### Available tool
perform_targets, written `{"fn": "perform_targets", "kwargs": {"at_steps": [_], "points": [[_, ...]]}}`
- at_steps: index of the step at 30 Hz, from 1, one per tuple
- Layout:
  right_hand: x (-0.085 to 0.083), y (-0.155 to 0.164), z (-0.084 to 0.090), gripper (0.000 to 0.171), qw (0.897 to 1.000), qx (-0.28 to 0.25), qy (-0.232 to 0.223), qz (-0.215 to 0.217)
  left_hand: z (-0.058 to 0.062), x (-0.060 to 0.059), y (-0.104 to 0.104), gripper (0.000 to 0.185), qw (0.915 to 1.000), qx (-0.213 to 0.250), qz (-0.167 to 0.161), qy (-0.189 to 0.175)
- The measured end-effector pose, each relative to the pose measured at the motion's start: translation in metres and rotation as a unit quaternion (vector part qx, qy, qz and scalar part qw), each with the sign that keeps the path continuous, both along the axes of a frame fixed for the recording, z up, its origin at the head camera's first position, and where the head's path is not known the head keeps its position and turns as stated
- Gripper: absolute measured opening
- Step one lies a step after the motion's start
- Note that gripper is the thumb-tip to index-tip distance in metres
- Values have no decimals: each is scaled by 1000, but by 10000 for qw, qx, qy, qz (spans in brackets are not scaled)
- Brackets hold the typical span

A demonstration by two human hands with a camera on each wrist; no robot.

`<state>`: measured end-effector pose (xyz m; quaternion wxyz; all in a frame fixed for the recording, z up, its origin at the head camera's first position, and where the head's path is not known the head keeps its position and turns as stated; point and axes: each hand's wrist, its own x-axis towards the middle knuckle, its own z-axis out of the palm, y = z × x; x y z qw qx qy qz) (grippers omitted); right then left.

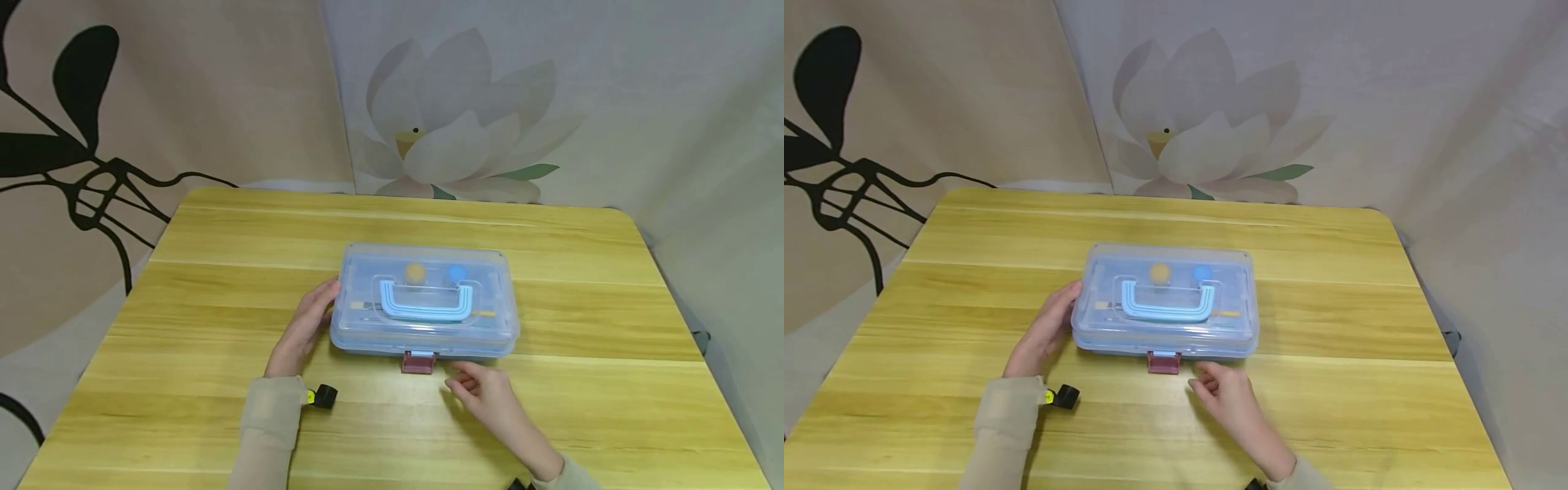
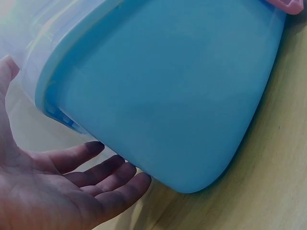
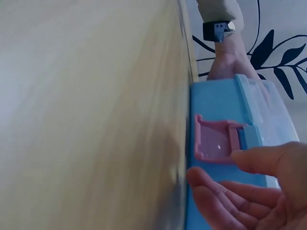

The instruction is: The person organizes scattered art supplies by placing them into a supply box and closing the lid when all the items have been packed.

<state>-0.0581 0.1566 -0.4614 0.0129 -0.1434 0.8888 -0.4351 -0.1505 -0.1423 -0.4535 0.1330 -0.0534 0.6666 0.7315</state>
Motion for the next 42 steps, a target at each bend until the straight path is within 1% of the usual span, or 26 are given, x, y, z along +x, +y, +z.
{"fn": "perform_targets", "kwargs": {"at_steps": [2, 5, 10, 13, 16, 19, 22, 26, 28, 30, 31, 33, 34, 36, 39, 41, 42], "points": [[-1, -5, -1, 22, 9998, -49, -195, 4, 0, 0, 0, 57, 10000, -12, -14, -2], [-3, -11, -4, 23, 9992, -190, -357, 21, 0, 0, 0, 56, 10000, 6, 7, -4], [-5, -17, -9, 20, 9984, -460, -300, 90, 1, 0, 0, 58, 10000, -9, 45, -54], [-6, -20, -11, 14, 9987, -431, -281, -18, 1, 0, 1, 59, 10000, -56, 22, -67], [-5, -22, -12, 10, 9983, -417, -372, -187, 1, 0, 0, 58, 10000, -48, 26, -73], [-3, -23, -10, 9, 9961, -617, -547, -327, 1, 0, 0, 59, 10000, -33, 13, -78], [0, -25, -7, 11, 9897, -1025, -879, -482, 0, -1, 0, 59, 10000, -45, -8, -77], [7, -27, -1, 17, 9729, -1739, -1335, -739, 1, -1, 0, 60, 10000, -26, -37, -53], [11, -27, 1, 19, 9660, -2043, -1369, -801, 1, -1, 0, 59, 10000, -10, -28, -48], [14, -27, 2, 19, 9635, -2288, -1180, -738, 1, -1, 0, 60, 10000, 0, -36, -30], [16, -27, 2, 19, 9632, -2410, -995, -651, 1, -1, 0, 60, 10000, 8, -41, -20], [18, -25, 1, 17, 9632, -2611, -520, -366, 0, -1, 0, 59, 10000, 39, -24, -9], [19, -24, 1, 16, 9639, -2647, -229, -189, 0, -1, 0, 59, 10000, 44, -28, -2], [19, -22, 0, 18, 9619, -2715, 273, 171, 1, -1, 0, 59, 10000, 62, -12, 2], [17, -20, 0, 26, 9600, -2580, 918, 587, 1, -1, 0, 58, 10000, 57, 11, -35], [14, -19, 1, 31, 9610, -2348, 1298, 667, 1, -1, 0, 58, 10000, 59, 21, -60], [13, -20, 2, 32, 9628, -2192, 1450, 630, 2, 0, 0, 58, 10000, 54, 15, -61]]}}
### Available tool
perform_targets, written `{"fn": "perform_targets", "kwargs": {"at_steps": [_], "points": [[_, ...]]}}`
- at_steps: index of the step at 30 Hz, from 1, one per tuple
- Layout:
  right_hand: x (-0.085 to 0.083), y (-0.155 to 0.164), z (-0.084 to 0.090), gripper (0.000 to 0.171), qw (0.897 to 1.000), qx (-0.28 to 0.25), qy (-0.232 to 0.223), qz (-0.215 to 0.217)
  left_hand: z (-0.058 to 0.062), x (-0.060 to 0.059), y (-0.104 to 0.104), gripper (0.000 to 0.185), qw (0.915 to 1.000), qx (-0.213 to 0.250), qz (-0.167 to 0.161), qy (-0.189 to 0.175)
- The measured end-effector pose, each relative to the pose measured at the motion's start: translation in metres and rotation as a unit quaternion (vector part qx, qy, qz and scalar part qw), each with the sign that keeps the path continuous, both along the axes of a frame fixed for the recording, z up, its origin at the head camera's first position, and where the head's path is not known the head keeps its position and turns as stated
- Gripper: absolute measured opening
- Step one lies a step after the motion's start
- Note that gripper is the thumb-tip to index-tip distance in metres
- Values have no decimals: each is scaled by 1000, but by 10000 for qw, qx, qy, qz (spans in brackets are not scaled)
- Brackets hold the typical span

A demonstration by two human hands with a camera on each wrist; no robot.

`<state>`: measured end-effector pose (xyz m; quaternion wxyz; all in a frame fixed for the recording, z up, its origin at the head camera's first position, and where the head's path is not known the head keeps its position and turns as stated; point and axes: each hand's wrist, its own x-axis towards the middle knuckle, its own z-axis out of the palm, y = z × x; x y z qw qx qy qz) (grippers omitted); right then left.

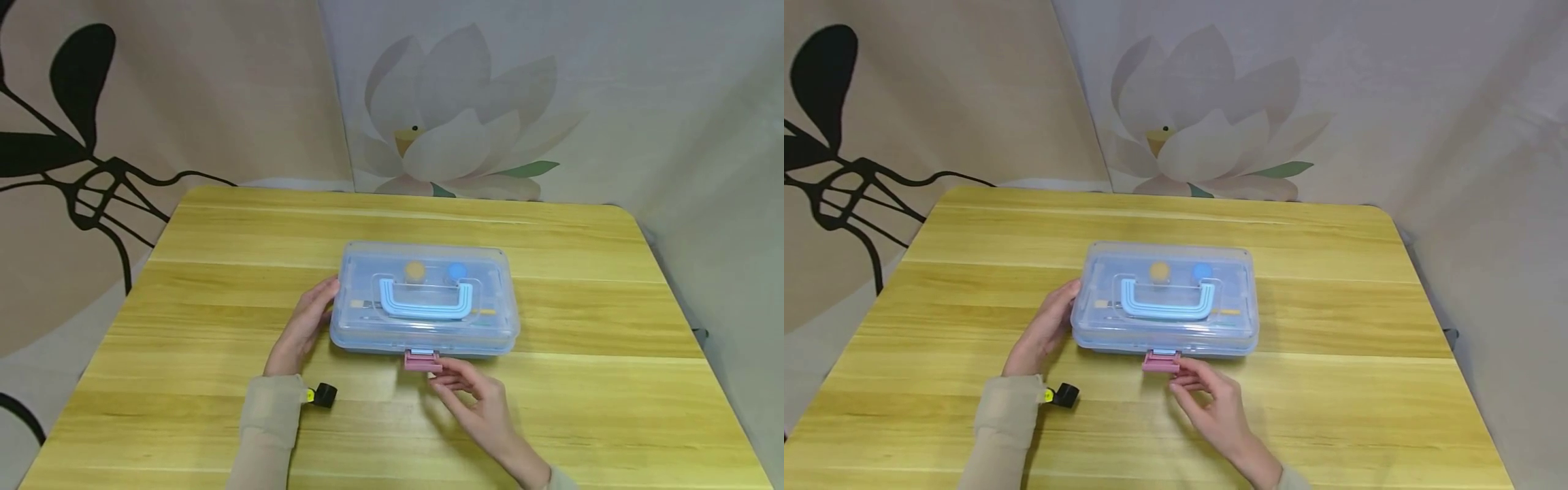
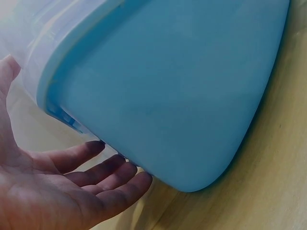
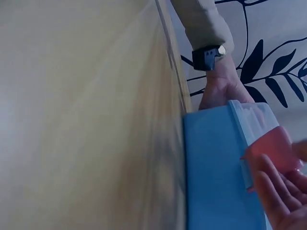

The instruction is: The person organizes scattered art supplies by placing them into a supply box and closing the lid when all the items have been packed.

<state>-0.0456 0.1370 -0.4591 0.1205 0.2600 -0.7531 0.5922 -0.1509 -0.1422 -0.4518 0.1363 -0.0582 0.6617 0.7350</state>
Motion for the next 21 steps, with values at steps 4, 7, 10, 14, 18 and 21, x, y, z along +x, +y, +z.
{"fn": "perform_targets", "kwargs": {"at_steps": [4, 7, 10, 14, 18, 21], "points": [[-6, -3, 3, 24, 9965, 426, 504, -508, 0, 0, 0, 57, 10000, -75, -16, -6], [-11, -6, 6, 18, 9919, 499, 813, -844, 1, 0, 0, 57, 9999, -141, -46, -14], [-16, -9, 8, 17, 9855, 591, 1052, -1192, 1, -1, 0, 57, 9999, -138, -66, -8], [-19, -10, 10, 17, 9775, 773, 1142, -1598, 1, 0, 0, 57, 9999, -135, -92, 18], [-21, -10, 10, 10, 9708, 915, 1241, -1838, 0, 0, 0, 57, 9999, -119, -99, 29], [-21, -10, 10, 20, 9573, 1164, 1471, -2199, -1, 0, 0, 58, 9999, -112, -87, 28]]}}
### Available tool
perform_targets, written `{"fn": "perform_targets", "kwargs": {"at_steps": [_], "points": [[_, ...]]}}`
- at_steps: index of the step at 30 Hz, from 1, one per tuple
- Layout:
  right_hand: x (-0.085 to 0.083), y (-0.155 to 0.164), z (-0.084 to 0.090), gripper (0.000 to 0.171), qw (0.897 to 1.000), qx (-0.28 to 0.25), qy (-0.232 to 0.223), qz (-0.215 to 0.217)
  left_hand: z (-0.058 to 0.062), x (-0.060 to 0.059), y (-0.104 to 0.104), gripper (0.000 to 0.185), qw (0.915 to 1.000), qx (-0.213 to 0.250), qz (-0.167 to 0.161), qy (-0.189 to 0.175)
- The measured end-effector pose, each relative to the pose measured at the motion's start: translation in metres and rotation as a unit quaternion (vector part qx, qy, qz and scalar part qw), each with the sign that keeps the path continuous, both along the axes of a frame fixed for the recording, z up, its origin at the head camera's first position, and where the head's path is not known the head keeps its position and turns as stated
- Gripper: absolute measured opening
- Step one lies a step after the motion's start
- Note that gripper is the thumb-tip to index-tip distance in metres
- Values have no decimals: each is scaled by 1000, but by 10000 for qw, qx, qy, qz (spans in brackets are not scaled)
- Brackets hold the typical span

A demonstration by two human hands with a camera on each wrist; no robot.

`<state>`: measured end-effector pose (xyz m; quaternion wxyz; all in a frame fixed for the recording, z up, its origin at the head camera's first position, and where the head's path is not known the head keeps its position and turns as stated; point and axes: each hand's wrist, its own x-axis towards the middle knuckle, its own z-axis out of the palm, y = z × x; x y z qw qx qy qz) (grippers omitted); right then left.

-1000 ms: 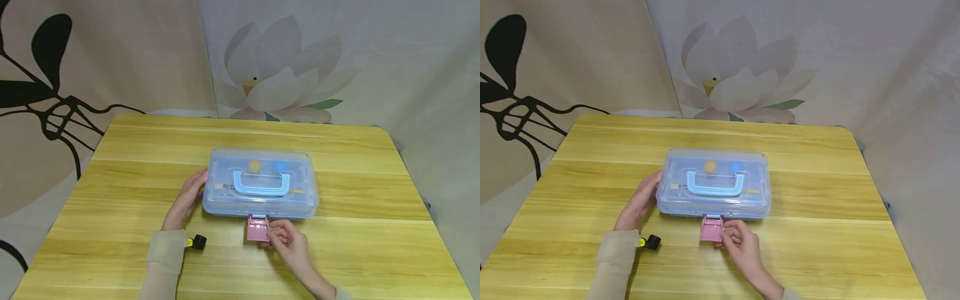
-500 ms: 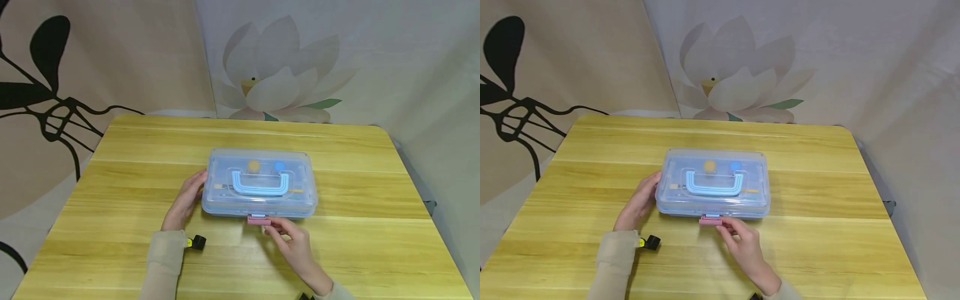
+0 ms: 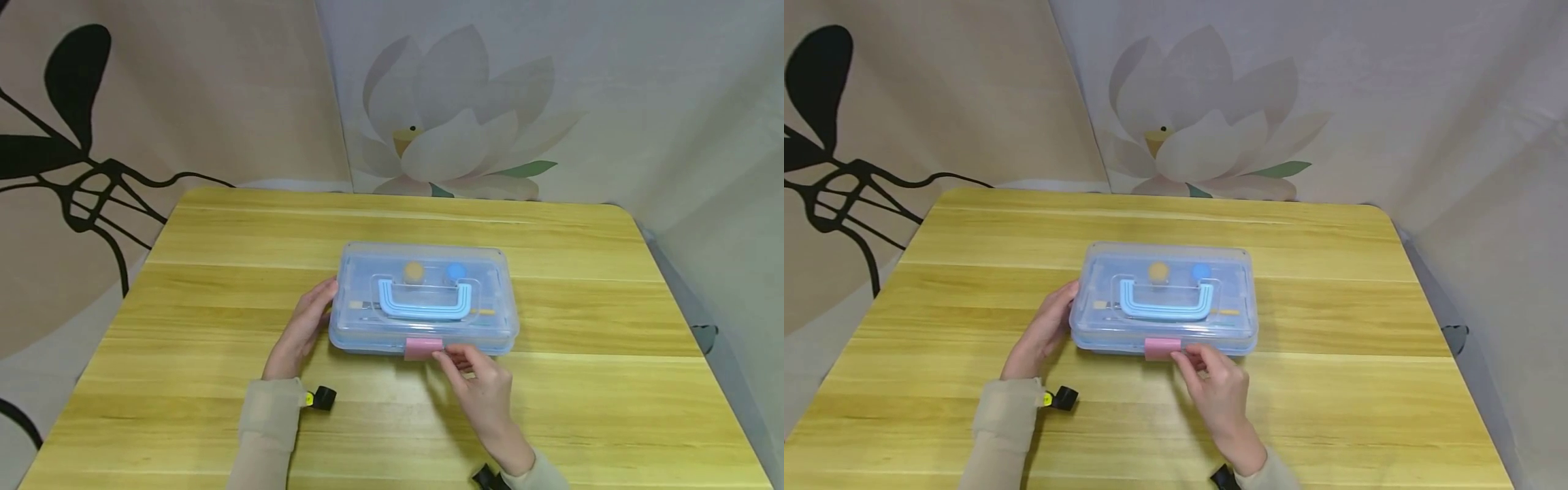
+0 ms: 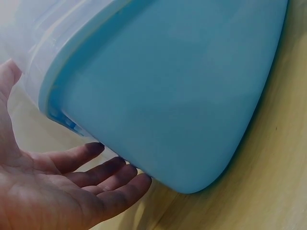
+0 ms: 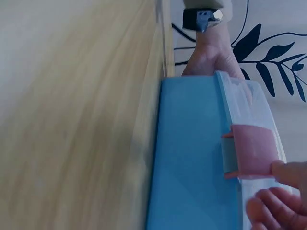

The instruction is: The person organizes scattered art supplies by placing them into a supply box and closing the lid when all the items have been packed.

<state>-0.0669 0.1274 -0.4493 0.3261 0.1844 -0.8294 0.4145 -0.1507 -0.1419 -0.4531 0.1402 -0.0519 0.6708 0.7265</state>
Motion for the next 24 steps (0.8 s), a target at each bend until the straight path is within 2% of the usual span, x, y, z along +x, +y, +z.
{"fn": "perform_targets", "kwargs": {"at_steps": [2, 6, 10, 13, 15, 18, 21, 24], "points": [[-1, 0, 0, 33, 9984, 220, 280, -438, 0, 0, 0, 58, 10000, 19, 0, 11], [-3, 0, 1, 53, 9874, 471, 775, -1296, 0, 1, 1, 58, 10000, 28, 53, 3], [-6, 0, 3, 79, 9792, 314, 926, -1778, 3, 7, 5, 58, 9996, -121, 216, 139], [-5, 2, 3, 101, 9802, 196, 562, -1886, 5, 19, 10, 55, 9975, -235, 338, 581], [-4, 4, 3, 113, 9836, 71, 86, -1800, 4, 30, 15, 56, 9933, -360, 413, 1022], [-2, 8, 2, 126, 9852, -204, -725, -1539, 3, 49, 27, 77, 9847, -791, 562, 1445], [-1, 10, 0, 133, 9832, -547, -1217, -1249, 2, 66, 44, 106, 9714, -1633, 868, 1490], [-1, 10, -2, 136, 9818, -727, -1391, -1069, 1, 76, 61, 127, 9574, -2156, 1290, 1424]]}}
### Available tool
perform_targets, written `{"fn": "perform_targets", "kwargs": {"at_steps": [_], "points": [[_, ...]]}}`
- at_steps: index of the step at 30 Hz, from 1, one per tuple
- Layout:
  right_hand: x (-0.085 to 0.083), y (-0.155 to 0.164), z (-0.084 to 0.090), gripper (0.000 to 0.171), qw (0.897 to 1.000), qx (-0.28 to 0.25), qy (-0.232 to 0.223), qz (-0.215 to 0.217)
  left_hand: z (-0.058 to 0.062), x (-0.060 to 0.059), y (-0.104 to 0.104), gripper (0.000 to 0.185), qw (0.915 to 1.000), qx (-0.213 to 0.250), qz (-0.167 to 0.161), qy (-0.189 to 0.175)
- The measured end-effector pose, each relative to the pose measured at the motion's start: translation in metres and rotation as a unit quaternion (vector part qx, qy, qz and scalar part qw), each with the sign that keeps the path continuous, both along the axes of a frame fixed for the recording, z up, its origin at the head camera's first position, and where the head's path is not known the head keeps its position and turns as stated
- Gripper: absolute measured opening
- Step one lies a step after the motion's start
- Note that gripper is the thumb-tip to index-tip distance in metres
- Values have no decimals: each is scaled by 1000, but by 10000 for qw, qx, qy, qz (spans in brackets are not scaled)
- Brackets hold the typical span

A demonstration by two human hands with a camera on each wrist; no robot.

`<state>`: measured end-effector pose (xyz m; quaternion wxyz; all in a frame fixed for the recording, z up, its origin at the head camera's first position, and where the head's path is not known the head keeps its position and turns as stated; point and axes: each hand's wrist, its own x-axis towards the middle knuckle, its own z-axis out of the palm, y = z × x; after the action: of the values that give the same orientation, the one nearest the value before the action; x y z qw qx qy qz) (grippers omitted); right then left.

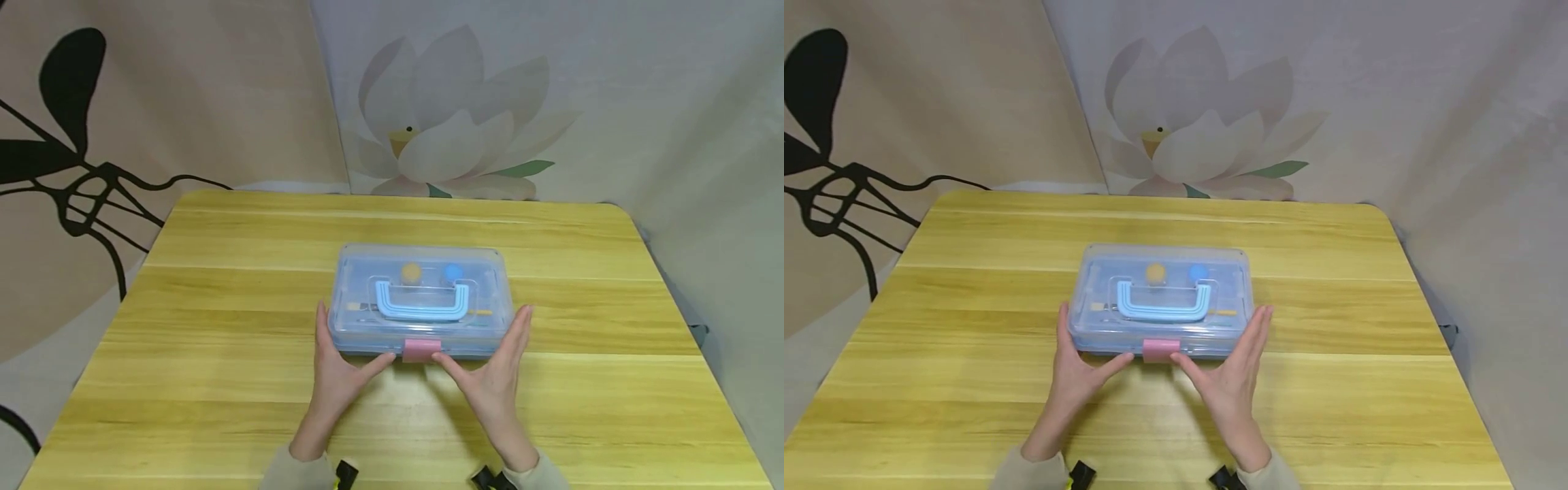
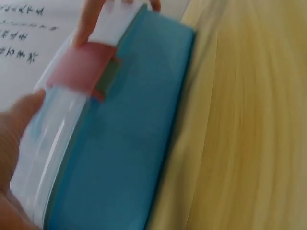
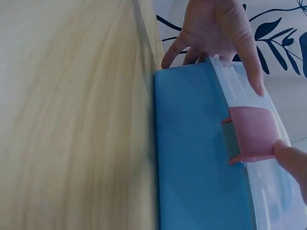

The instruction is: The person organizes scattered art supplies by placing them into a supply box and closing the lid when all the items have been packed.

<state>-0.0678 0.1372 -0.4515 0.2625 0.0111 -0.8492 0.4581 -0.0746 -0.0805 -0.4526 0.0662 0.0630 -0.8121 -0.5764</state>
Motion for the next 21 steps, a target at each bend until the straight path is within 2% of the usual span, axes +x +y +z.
{"fn": "perform_targets", "kwargs": {"at_steps": [5, 14, 21], "points": [[-1, 0, -4, 138, 10000, -13, -29, 91, -1, 4, 18, 142, 9979, -347, 498, 241], [-3, 2, -9, 132, 9991, 261, 288, 182, -7, 3, 22, 149, 9942, -553, 593, 710], [-6, 0, -15, 128, 9947, 503, 873, 205, -11, 3, 24, 151, 9922, -741, 731, 691]]}}
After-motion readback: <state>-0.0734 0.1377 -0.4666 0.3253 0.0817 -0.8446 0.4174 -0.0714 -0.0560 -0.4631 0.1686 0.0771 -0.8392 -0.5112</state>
